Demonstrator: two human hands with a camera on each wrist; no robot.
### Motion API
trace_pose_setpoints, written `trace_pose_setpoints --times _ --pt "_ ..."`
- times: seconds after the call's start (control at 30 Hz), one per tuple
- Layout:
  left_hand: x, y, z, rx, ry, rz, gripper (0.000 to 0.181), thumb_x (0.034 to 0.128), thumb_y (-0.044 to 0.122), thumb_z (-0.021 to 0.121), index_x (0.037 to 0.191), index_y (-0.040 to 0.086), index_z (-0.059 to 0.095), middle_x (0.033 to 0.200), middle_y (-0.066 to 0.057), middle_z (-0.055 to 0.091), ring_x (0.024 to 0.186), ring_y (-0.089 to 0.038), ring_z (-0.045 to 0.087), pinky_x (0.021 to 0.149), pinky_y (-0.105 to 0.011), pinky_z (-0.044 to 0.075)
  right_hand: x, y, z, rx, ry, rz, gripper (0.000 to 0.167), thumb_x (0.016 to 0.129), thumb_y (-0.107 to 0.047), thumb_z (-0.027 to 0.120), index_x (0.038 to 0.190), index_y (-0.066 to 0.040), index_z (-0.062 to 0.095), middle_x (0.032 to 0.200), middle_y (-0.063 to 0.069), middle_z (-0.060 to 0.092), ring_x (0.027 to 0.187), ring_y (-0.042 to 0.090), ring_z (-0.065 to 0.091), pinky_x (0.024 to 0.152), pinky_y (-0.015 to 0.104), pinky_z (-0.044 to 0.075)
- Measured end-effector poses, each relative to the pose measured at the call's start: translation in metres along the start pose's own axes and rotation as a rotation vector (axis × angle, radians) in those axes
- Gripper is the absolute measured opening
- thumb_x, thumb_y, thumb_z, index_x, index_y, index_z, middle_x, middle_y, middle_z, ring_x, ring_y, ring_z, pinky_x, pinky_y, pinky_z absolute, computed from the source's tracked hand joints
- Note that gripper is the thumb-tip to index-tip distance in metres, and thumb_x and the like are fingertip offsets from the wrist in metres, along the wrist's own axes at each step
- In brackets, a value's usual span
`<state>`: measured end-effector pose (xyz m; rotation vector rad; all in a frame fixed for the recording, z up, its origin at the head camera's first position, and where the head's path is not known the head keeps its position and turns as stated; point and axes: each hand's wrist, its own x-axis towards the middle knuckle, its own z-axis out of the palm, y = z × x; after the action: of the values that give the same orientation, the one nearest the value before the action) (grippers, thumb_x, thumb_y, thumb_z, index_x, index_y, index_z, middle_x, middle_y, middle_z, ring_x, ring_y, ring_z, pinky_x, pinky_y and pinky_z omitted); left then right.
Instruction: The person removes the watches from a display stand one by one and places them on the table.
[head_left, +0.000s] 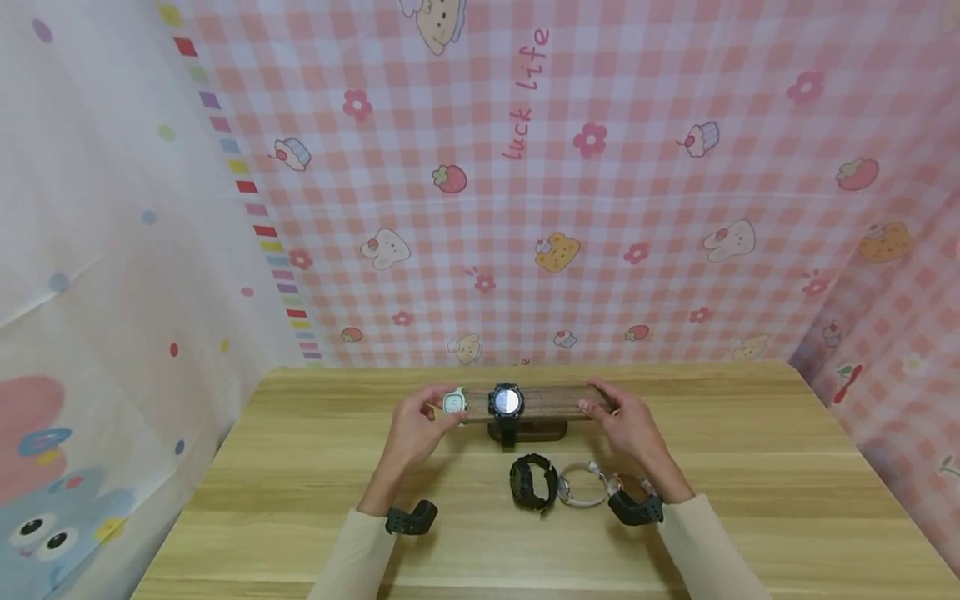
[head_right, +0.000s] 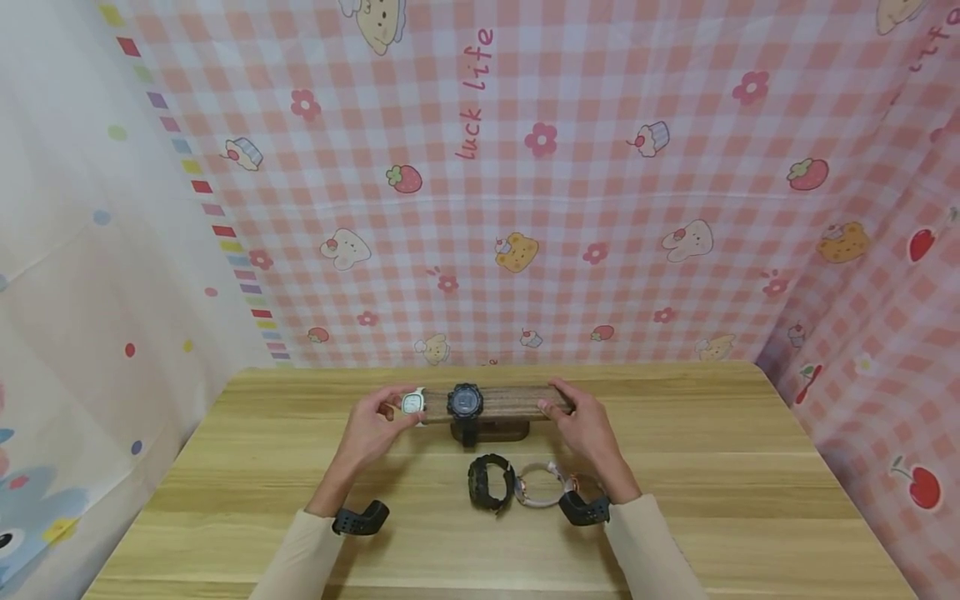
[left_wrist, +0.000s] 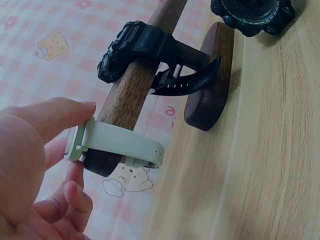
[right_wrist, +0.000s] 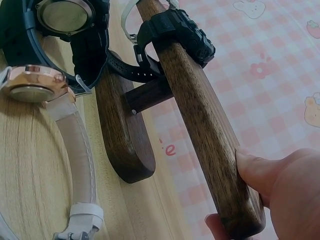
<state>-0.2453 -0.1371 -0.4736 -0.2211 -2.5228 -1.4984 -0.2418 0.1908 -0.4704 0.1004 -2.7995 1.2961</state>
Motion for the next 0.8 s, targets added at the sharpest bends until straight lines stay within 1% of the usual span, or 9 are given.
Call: trace_pose_setpoints --times 0.1,0.2,0.27,0.47,0.53,0.63,0.73,0.77,0.8 --pt "0.0 -0.002 0.0 -0.005 -0.004 -0.009 0.04 0.077 0.018 0.086 0.114 0.016 0.073 0.088 -0.004 0.064 0.071 -0.013 0.049 0.061 -0.021 0.04 0.0 0.001 0.0 0.001 0.0 -0.008 0.052 0.098 -0.032 0.063 0.143 -0.01 0.052 0.141 0.025 0.052 0.1 0.03 0.06 0.078 0.04 0.047" --pt "0.001 -0.004 0.0 -0.015 -0.007 -0.015 0.039 0.0782 0.018 0.085 0.115 0.015 0.072 0.089 -0.007 0.063 0.071 -0.014 0.05 0.06 -0.021 0.04 0.0 0.001 0.0 0.003 -0.003 -0.007 0.052 0.098 -0.032 0.063 0.143 -0.01 0.052 0.14 0.026 0.053 0.096 0.029 0.06 0.075 0.038 0.046" --pt "0.001 -0.005 0.0 -0.023 -0.007 -0.015 0.038 0.0787 0.018 0.084 0.115 0.015 0.072 0.09 -0.009 0.063 0.07 -0.014 0.05 0.059 -0.021 0.04 0.0 0.001 0.0 -0.002 -0.002 -0.005 0.052 0.098 -0.033 0.063 0.143 -0.01 0.052 0.14 0.025 0.053 0.097 0.028 0.059 0.076 0.037 0.045" --pt "0.002 -0.008 -0.001 -0.037 -0.006 -0.02 0.036 0.0802 0.018 0.083 0.114 0.015 0.072 0.092 -0.013 0.063 0.068 -0.013 0.053 0.057 -0.021 0.042 0.0 0.001 0.0 -0.005 -0.01 0.0 0.053 0.098 -0.035 0.063 0.144 -0.011 0.052 0.141 0.025 0.052 0.088 0.025 0.058 0.072 0.034 0.044" --pt "0.002 -0.009 -0.002 -0.038 -0.008 -0.026 0.036 0.0812 0.019 0.083 0.115 0.015 0.072 0.094 -0.013 0.065 0.068 -0.013 0.055 0.057 -0.022 0.044 0.0 0.001 0.0 0.005 -0.014 0.003 0.054 0.098 -0.035 0.063 0.144 -0.011 0.051 0.141 0.026 0.052 0.077 0.022 0.056 0.067 0.033 0.043" --pt "0.001 -0.011 -0.004 -0.038 -0.009 -0.025 0.036 0.0821 0.019 0.082 0.116 0.015 0.072 0.095 -0.013 0.067 0.068 -0.013 0.056 0.056 -0.022 0.045 -0.001 0.001 -0.001 0.011 -0.02 0.006 0.054 0.098 -0.034 0.063 0.145 -0.01 0.05 0.142 0.027 0.051 0.069 0.019 0.051 0.063 0.032 0.042" --pt "0.001 -0.012 -0.006 -0.04 -0.001 -0.017 0.036 0.0819 0.017 0.082 0.116 0.015 0.072 0.094 -0.012 0.069 0.068 -0.013 0.056 0.055 -0.021 0.044 -0.001 0.0 -0.001 0.011 -0.026 0.013 0.055 0.098 -0.035 0.062 0.145 -0.01 0.049 0.143 0.027 0.049 0.069 0.019 0.051 0.065 0.033 0.043" --pt "0.001 -0.012 -0.007 -0.041 0.002 -0.015 0.037 0.0815 0.017 0.082 0.116 0.014 0.072 0.092 -0.011 0.069 0.068 -0.012 0.056 0.055 -0.021 0.044 -0.001 0.0 -0.001 0.001 -0.025 0.012 0.055 0.098 -0.035 0.062 0.145 -0.011 0.05 0.144 0.027 0.049 0.073 0.019 0.053 0.067 0.033 0.044" --pt "0.0 -0.013 -0.007 -0.043 0.008 -0.016 0.037 0.081 0.016 0.083 0.116 0.013 0.072 0.091 -0.01 0.069 0.067 -0.012 0.055 0.054 -0.02 0.043 -0.001 0.0 -0.001 0.002 -0.027 0.014 0.055 0.098 -0.035 0.062 0.146 -0.011 0.049 0.144 0.026 0.048 0.074 0.021 0.054 0.068 0.034 0.044"
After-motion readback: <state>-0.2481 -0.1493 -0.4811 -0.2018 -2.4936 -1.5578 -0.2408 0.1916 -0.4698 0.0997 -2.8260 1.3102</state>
